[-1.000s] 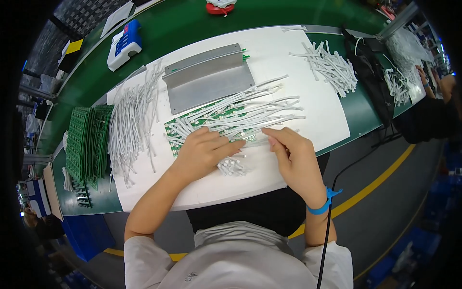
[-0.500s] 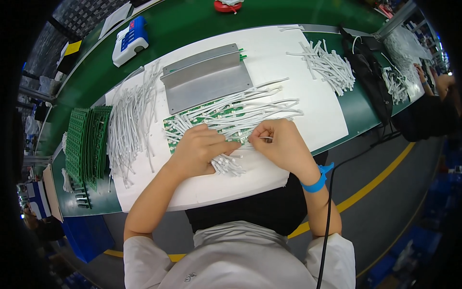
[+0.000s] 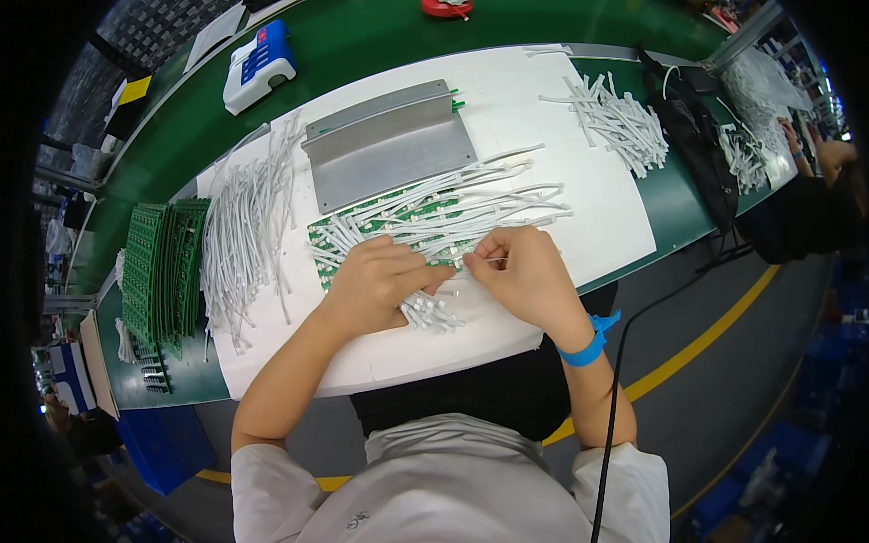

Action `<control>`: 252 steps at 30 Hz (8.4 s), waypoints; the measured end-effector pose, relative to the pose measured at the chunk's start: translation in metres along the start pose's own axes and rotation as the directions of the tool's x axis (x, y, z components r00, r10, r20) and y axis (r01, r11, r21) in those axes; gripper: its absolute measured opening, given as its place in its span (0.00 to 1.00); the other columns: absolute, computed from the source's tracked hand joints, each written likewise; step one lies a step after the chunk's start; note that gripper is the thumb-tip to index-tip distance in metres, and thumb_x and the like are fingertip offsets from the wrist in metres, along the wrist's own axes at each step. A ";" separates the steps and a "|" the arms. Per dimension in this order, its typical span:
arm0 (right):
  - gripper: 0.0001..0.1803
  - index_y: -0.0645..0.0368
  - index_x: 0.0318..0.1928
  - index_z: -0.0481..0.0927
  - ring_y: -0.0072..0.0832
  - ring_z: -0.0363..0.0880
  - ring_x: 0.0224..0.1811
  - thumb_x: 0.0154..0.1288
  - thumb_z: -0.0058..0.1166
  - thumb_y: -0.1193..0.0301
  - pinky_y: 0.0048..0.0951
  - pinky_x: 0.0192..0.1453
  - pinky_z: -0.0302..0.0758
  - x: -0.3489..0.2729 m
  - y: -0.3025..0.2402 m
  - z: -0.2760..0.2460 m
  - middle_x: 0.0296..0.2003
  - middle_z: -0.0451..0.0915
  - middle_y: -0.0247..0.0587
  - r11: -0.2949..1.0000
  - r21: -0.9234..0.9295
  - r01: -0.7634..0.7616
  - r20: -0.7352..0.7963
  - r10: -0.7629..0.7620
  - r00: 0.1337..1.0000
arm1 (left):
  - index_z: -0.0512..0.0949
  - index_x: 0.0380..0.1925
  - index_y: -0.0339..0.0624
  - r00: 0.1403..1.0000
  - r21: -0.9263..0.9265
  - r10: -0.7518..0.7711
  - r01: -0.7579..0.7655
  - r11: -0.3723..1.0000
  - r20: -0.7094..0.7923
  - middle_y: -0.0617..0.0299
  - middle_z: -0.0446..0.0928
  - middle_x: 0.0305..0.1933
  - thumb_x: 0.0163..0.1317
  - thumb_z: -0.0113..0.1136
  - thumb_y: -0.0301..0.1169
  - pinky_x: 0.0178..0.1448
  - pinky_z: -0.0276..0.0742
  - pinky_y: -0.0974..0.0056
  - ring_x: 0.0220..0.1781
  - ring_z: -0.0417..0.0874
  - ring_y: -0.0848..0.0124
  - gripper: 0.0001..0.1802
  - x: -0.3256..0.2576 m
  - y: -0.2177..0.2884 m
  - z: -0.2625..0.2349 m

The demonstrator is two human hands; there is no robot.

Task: Inserting individual wires into green plastic connector housings at a factory assembly station.

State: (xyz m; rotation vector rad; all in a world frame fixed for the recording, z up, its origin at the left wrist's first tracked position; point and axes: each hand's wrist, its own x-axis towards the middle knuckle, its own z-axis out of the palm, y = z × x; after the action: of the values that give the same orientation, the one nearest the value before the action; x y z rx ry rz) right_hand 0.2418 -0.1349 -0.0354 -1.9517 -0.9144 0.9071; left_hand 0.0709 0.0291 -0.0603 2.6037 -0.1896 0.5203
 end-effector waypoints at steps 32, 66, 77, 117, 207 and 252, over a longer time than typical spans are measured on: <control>0.10 0.63 0.32 0.88 0.40 0.88 0.30 0.57 0.66 0.68 0.37 0.37 0.81 -0.008 -0.009 0.030 0.26 0.87 0.49 0.974 -0.221 -0.043 -0.271 -0.019 0.962 | 0.86 0.38 0.48 0.998 -0.063 -0.048 0.045 0.997 -0.050 0.66 0.83 0.29 0.36 0.72 0.22 0.42 0.76 0.59 0.36 0.85 0.62 0.22 -0.003 0.002 -0.002; 0.03 0.50 0.32 0.83 0.36 0.75 0.41 0.58 0.63 0.68 0.40 0.51 0.68 -0.039 0.064 0.086 0.35 0.77 0.34 0.521 -0.675 0.522 -0.404 -0.853 0.329 | 0.62 0.73 0.34 0.922 0.367 -0.387 0.369 0.854 -0.025 0.42 0.64 0.72 0.47 0.78 0.56 0.76 0.62 0.45 0.73 0.67 0.43 0.59 -0.035 0.023 -0.054; 0.11 0.52 0.43 0.88 0.37 0.78 0.53 0.59 0.62 0.71 0.40 0.61 0.67 -0.066 0.064 0.099 0.47 0.82 0.33 0.672 -0.535 0.512 -0.461 -0.740 0.489 | 0.68 0.66 0.31 0.817 0.282 -0.572 0.565 0.775 -0.066 0.46 0.70 0.56 0.30 0.84 0.61 0.65 0.65 0.51 0.60 0.71 0.50 0.66 -0.019 0.030 -0.043; 0.32 0.73 0.72 0.63 0.28 0.80 0.60 0.79 0.52 0.63 0.30 0.67 0.74 -0.020 0.020 -0.035 0.62 0.79 0.49 0.456 0.888 0.065 0.055 -0.244 0.968 | 0.90 0.30 0.69 0.986 -0.032 0.106 -0.111 0.993 -0.131 0.68 0.80 0.64 0.40 0.72 0.25 0.77 0.47 0.40 0.73 0.67 0.55 0.18 0.100 0.023 -0.099; 0.20 0.58 0.27 0.81 0.48 0.80 0.23 0.74 0.56 0.58 0.44 0.27 0.73 0.035 -0.063 -0.050 0.19 0.78 0.47 0.802 -0.489 0.344 -0.132 -0.458 0.879 | 0.83 0.51 0.33 0.773 -0.812 -0.293 0.584 -0.020 0.563 0.64 0.86 0.46 0.78 0.57 0.42 0.51 0.79 0.71 0.44 0.82 0.82 0.20 0.084 -0.043 -0.043; 0.17 0.61 0.24 0.87 0.24 0.68 0.15 0.50 0.82 0.63 0.28 0.21 0.57 -0.016 -0.068 -0.088 0.17 0.78 0.34 0.349 0.495 0.796 -0.178 -0.856 0.486 | 0.79 0.42 0.32 0.797 -0.817 -0.574 0.452 0.359 0.189 0.63 0.86 0.30 0.78 0.56 0.32 0.32 0.73 0.72 0.28 0.79 0.83 0.12 0.086 -0.053 -0.035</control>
State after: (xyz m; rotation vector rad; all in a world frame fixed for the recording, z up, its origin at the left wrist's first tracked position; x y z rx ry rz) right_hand 0.2880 -0.1490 0.0656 -0.7247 -1.3626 0.5265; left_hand 0.1506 0.0882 -0.0206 1.5053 0.3669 0.2450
